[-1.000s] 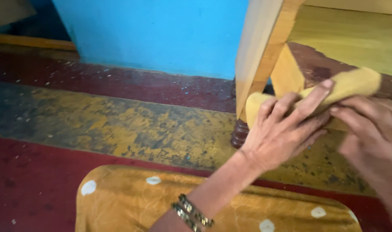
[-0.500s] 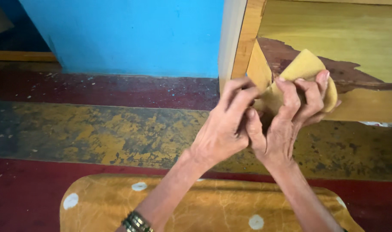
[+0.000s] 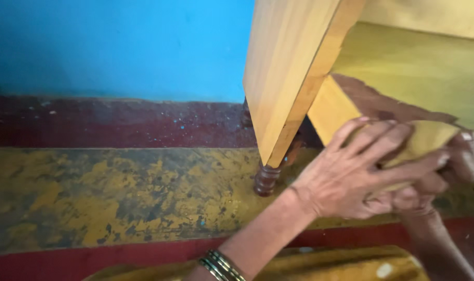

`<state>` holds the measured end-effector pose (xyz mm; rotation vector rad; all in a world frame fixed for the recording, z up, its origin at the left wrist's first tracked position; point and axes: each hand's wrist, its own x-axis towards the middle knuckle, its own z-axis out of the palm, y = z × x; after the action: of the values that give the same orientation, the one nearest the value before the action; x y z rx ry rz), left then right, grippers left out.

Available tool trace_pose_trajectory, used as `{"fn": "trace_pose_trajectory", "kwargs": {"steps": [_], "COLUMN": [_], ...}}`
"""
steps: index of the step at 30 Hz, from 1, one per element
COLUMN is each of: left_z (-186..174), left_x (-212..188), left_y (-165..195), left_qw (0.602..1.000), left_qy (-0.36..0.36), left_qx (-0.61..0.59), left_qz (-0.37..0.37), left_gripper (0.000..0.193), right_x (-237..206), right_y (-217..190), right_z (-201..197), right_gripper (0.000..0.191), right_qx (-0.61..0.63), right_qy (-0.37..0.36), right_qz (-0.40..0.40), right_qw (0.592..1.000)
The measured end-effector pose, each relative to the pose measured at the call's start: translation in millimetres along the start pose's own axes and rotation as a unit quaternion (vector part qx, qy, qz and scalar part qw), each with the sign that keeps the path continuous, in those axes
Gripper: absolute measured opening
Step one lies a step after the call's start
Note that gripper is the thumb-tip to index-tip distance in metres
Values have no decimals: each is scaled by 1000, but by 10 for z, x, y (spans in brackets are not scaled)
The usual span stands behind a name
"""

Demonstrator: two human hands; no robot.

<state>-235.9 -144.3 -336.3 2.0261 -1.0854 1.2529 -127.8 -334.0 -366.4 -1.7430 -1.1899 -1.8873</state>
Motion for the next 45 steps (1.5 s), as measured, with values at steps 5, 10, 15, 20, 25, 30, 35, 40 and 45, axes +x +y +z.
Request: {"fn": "trace_pose_trajectory", "kwargs": {"steps": [5,10,15,20,25,30,35,40,45], "left_z": [104,-195,-614,-742,-648,-422,-214,-226,-401], "left_x": [-236,-187,15,151,95,122,120,196,194], "left_y": [47,86,94,152,123,44,-72,-157,1], "left_qw": [999,998,996,986,985,994,989,980,975], "left_qy": [-6,-52,-76,-107,-96,-67,-25,-55,-59], "left_qx": [-34,36,30,117,132,81,144,183,163], "left_qz": [-33,-17,-23,-44,-55,-33,-28,-52,-142], "left_gripper": [99,76,84,78,77,91,99,95,87], "right_x": [-42,283,548,573,451,295,257,324,727], "right_y": [-148,-439,-848,-1060,-874,-642,-471,-587,-1042], "right_z": [0,-76,-231,-328,132,244,173,-6,-198], "right_gripper": [40,42,44,41,40,41,51,58,66], "right_qx": [-11,-6,38,62,20,-25,7,-13,19], "right_qy": [5,22,10,-117,64,89,70,-76,-174], "right_qz": [4,14,89,232,107,66,72,165,261], "right_qw": [1000,1000,995,964,992,994,995,983,949]}}
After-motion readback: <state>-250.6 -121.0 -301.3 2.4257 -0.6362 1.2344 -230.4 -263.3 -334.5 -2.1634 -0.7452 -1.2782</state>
